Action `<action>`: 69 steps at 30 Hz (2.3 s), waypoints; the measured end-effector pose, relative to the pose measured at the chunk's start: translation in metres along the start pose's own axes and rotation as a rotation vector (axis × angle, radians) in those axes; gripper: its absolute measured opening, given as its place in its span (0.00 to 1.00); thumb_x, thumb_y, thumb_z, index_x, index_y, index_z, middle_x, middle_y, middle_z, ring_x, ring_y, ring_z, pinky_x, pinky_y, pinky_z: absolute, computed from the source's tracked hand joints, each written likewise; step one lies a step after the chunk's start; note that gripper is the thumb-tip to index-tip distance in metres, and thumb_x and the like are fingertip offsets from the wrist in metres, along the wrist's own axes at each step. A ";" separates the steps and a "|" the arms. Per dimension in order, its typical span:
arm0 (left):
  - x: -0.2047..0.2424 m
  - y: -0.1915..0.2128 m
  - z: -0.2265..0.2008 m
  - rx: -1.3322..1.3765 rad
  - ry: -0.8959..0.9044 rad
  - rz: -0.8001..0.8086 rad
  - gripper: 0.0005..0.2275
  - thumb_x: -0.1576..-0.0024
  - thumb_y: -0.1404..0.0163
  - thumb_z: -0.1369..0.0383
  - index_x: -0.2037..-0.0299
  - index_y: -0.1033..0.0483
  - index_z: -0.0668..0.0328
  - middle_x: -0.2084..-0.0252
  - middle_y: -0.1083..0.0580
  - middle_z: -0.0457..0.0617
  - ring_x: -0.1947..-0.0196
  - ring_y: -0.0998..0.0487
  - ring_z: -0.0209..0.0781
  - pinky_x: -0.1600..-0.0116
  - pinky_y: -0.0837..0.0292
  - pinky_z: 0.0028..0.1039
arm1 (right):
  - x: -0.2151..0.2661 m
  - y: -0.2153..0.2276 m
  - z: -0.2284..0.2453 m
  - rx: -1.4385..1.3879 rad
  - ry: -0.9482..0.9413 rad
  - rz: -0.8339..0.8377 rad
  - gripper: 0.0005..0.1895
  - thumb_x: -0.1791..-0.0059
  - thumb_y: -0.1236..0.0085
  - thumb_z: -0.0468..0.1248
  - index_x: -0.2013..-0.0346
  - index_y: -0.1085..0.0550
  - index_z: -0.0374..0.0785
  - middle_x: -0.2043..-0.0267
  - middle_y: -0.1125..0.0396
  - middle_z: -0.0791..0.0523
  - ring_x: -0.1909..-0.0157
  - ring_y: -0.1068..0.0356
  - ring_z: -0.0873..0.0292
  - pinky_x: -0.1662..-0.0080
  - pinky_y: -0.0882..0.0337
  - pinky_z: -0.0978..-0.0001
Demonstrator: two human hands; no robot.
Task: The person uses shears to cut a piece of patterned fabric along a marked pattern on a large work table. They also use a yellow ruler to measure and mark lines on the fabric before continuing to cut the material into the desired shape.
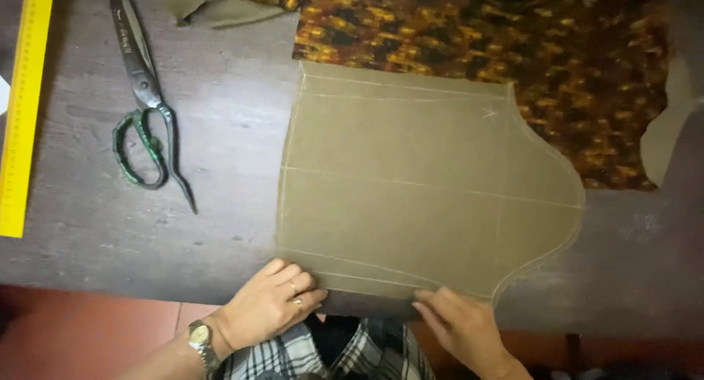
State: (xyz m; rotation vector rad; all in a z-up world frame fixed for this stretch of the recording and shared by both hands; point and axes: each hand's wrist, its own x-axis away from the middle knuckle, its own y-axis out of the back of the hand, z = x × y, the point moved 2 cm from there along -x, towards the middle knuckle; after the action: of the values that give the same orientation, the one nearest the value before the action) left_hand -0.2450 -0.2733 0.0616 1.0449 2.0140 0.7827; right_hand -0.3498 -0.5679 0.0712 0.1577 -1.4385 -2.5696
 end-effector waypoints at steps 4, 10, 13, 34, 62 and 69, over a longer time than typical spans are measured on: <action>-0.004 0.003 0.016 -0.037 0.196 -0.100 0.10 0.40 0.57 0.64 0.53 0.27 0.54 0.61 0.30 0.47 0.66 0.29 0.46 0.62 0.36 0.35 | -0.005 0.049 -0.051 0.012 -0.128 -0.184 0.04 0.55 0.43 0.36 0.68 0.23 0.39 0.69 0.26 0.60 0.69 0.27 0.67 0.60 0.28 0.76; 0.017 0.036 0.055 -0.300 0.742 -0.509 0.11 0.45 0.50 0.66 0.53 0.24 0.51 0.57 0.29 0.47 0.59 0.28 0.48 0.50 0.34 0.36 | -0.050 0.081 -0.105 -0.061 -0.422 -0.408 0.06 0.52 0.43 0.36 0.68 0.22 0.36 0.76 0.32 0.59 0.75 0.40 0.68 0.68 0.37 0.73; 0.044 0.051 0.069 -0.318 0.953 -0.564 0.13 0.47 0.50 0.65 0.51 0.24 0.51 0.55 0.29 0.49 0.56 0.29 0.50 0.47 0.34 0.37 | -0.112 0.062 -0.094 -0.177 -0.338 -0.347 0.07 0.54 0.43 0.39 0.71 0.22 0.39 0.77 0.29 0.60 0.74 0.34 0.67 0.67 0.33 0.75; 0.271 0.128 0.068 -0.213 1.319 -0.922 0.10 0.45 0.52 0.66 0.56 0.23 0.52 0.57 0.29 0.43 0.60 0.28 0.42 0.51 0.32 0.31 | -0.458 -0.174 0.437 -0.127 0.753 0.191 0.04 0.53 0.44 0.40 0.72 0.26 0.46 0.71 0.36 0.62 0.62 0.36 0.56 0.63 0.36 0.62; 0.326 0.180 0.091 -0.067 1.057 -0.826 0.07 0.42 0.55 0.70 0.57 0.25 0.57 0.60 0.30 0.46 0.63 0.29 0.42 0.55 0.32 0.29 | -0.467 -0.226 0.497 0.389 0.656 0.462 0.18 0.59 0.34 0.48 0.60 0.27 0.45 0.61 0.34 0.58 0.55 0.37 0.53 0.53 0.38 0.57; 0.329 0.177 0.095 -0.029 1.084 -0.777 0.09 0.41 0.57 0.69 0.56 0.24 0.56 0.60 0.30 0.45 0.62 0.30 0.42 0.54 0.32 0.30 | -0.464 -0.231 0.495 0.444 0.696 0.469 0.14 0.58 0.36 0.47 0.65 0.28 0.46 0.61 0.35 0.58 0.56 0.38 0.52 0.54 0.40 0.56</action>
State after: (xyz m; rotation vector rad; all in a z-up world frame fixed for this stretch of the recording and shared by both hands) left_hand -0.2285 0.1116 0.0401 -0.3781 2.9370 1.0100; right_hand -0.0152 0.0627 0.1326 0.6203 -1.4879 -1.5646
